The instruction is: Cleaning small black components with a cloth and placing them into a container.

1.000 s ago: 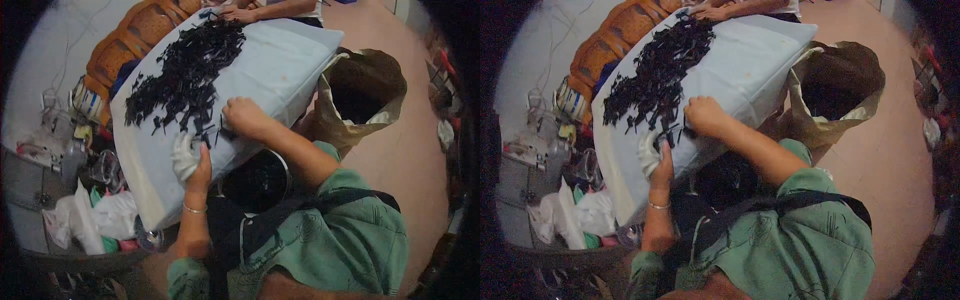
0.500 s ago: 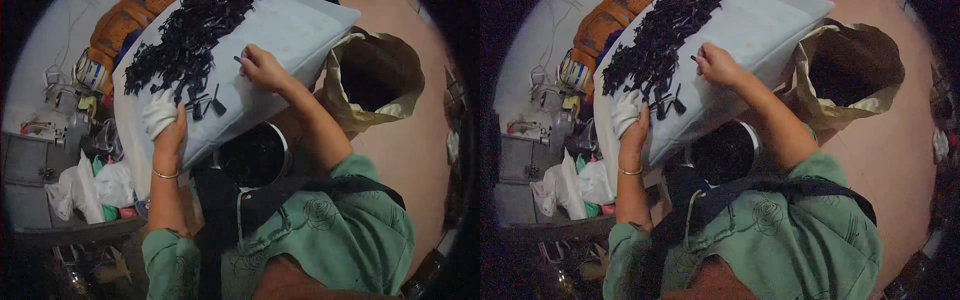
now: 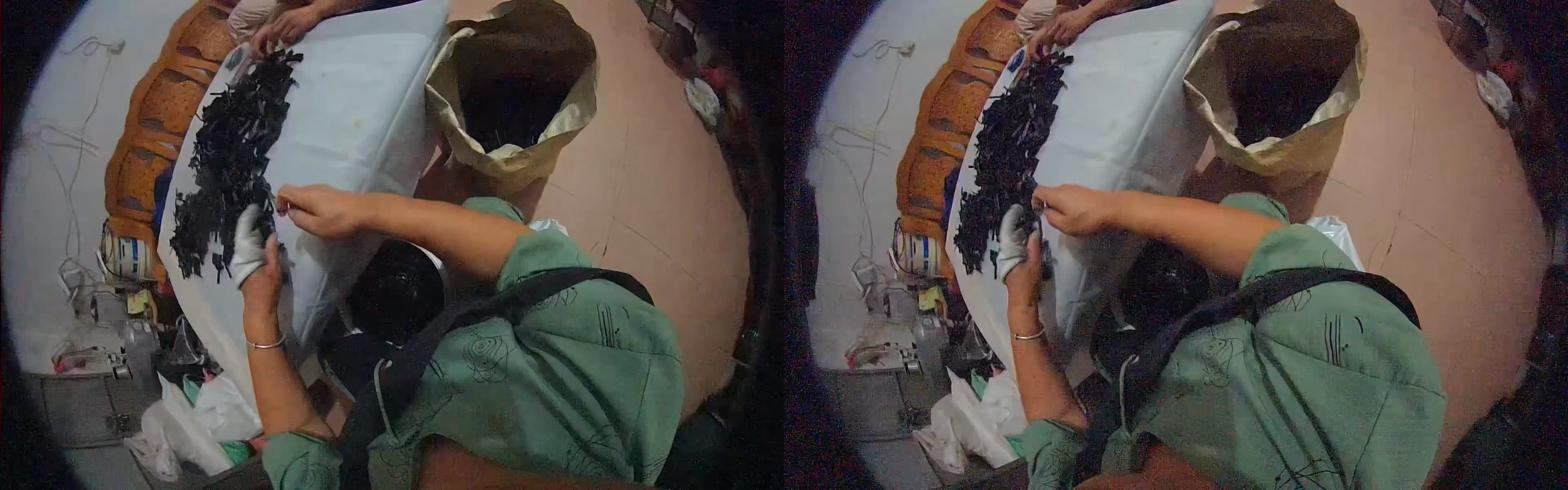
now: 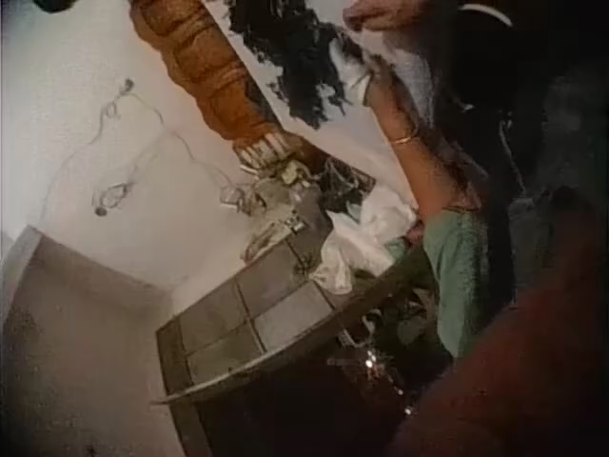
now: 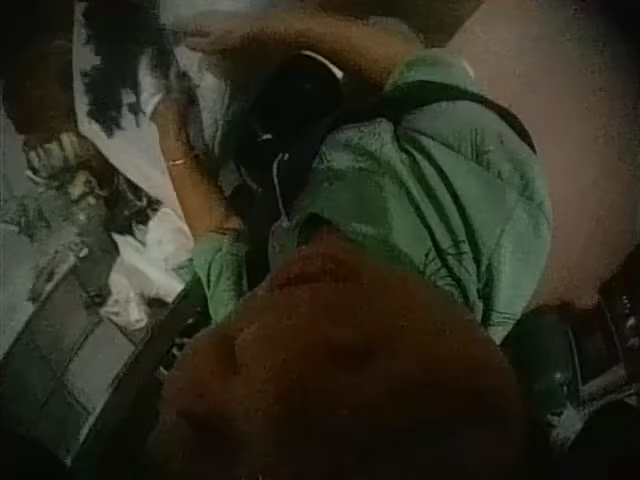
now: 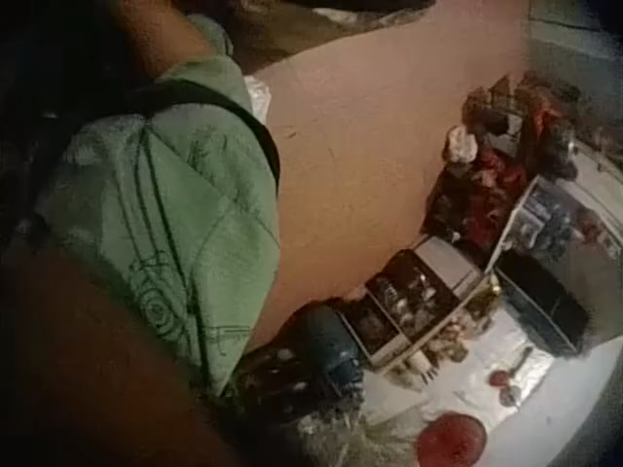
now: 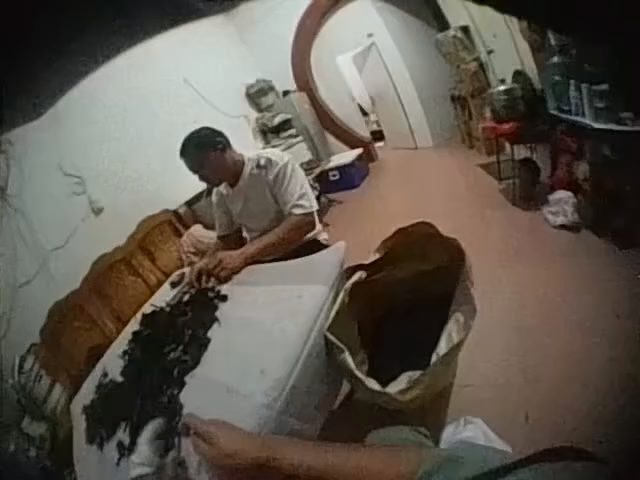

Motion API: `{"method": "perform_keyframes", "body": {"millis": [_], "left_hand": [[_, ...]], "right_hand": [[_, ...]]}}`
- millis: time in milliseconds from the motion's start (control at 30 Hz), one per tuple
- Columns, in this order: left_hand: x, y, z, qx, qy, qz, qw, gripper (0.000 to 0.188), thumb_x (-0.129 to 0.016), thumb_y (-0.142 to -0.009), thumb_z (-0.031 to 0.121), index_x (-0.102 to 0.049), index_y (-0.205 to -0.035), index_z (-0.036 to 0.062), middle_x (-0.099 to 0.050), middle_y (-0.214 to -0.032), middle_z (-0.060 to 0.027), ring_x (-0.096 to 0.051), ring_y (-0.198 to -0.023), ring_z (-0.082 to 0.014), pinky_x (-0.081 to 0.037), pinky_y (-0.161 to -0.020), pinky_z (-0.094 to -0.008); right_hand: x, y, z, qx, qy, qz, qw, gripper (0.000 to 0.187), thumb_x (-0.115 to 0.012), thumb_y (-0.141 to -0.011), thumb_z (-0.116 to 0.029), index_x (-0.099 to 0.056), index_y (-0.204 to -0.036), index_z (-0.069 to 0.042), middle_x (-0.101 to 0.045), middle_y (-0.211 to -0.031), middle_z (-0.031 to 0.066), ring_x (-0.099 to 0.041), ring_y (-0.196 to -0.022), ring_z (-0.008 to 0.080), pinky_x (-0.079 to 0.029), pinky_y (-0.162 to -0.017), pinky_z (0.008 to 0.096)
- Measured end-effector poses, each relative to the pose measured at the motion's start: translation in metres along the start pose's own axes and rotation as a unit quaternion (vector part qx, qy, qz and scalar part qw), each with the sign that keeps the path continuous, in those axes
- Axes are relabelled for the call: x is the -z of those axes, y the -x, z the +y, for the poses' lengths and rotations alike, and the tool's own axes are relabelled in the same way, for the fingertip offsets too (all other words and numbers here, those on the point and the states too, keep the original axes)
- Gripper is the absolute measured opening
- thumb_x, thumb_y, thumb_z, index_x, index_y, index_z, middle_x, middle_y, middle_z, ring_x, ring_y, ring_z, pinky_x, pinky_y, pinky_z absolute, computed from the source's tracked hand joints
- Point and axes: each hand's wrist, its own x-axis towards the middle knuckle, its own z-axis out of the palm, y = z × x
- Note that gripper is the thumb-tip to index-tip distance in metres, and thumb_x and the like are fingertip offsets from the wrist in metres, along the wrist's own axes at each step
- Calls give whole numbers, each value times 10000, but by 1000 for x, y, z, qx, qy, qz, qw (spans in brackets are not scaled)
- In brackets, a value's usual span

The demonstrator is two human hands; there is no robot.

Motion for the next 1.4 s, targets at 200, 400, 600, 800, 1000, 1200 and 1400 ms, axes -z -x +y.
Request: {"method": "perform_keyframes", "body": {"millis": [200, 400, 600, 800, 1000, 1200, 1400], "left_hand": [[-3, 6, -14, 87, 261, 191, 942, 348, -504, -823, 21, -368, -1142, -5, -475, -1041, -94, -489, -902, -144, -399, -810, -253], [-9, 27, 14, 108, 311, 216, 919, 326, -507, -821, 20, -385, -1122, -3, -490, -1017, -86, -489, -897, -127, -422, -758, -227], [-5, 59, 25, 185, 441, 138, 867, 262, -504, -832, 48, -454, -1085, -1, -528, -944, -45, -510, -783, -91, -431, -692, -209], [3, 75, 50, 158, 448, 150, 867, 224, -521, -802, 37, -506, -1025, 27, -541, -742, -9, -479, -567, -52, -396, -501, -183], [-1, 85, 50, 228, 313, 214, 897, 219, -540, -790, 54, -497, -1003, 32, -521, -727, -8, -457, -536, -46, -379, -438, -183], [-3, 87, 47, 198, 283, 229, 910, 249, -523, -792, 33, -478, -1036, 2, -535, -817, -39, -487, -631, -58, -418, -512, -198], [-1, 90, 44, 193, 260, 207, 923, 255, -513, -797, 35, -478, -1044, -17, -559, -903, -79, -515, -810, -125, -441, -691, -250]], "right_hand": [[-5, 5, -34, 60, 22, -72, 995, 262, -530, -769, -219, -451, -946, -42, -544, -740, 172, -539, -705, 345, -427, -627, 402], [-21, 5, -36, 113, 44, -25, 992, 239, -590, -777, -278, -503, -806, -58, -530, -628, 126, -534, -557, 282, -411, -503, 362], [-27, 9, -44, -6, -108, -44, 993, 218, -628, -776, -180, -497, -686, -30, -457, -537, -18, -388, -525, 37, -337, -460, 215], [-33, 15, -52, -89, -111, -51, 989, 212, -604, -793, -173, -496, -673, -35, -437, -573, -53, -368, -543, 24, -315, -468, 190], [-23, 14, -59, -117, -132, -198, 964, 278, -456, -880, -266, -485, -736, -29, -410, -623, -39, -369, -604, 48, -336, -529, 213], [-33, 19, -53, -93, -186, -265, 941, 307, -377, -918, -268, -471, -755, -25, -413, -677, -20, -382, -671, 66, -363, -623, 225], [-39, 23, -46, -82, -198, -266, 940, 316, -370, -920, -267, -483, -770, -14, -424, -691, -27, -384, -680, 66, -366, -639, 223]]}}
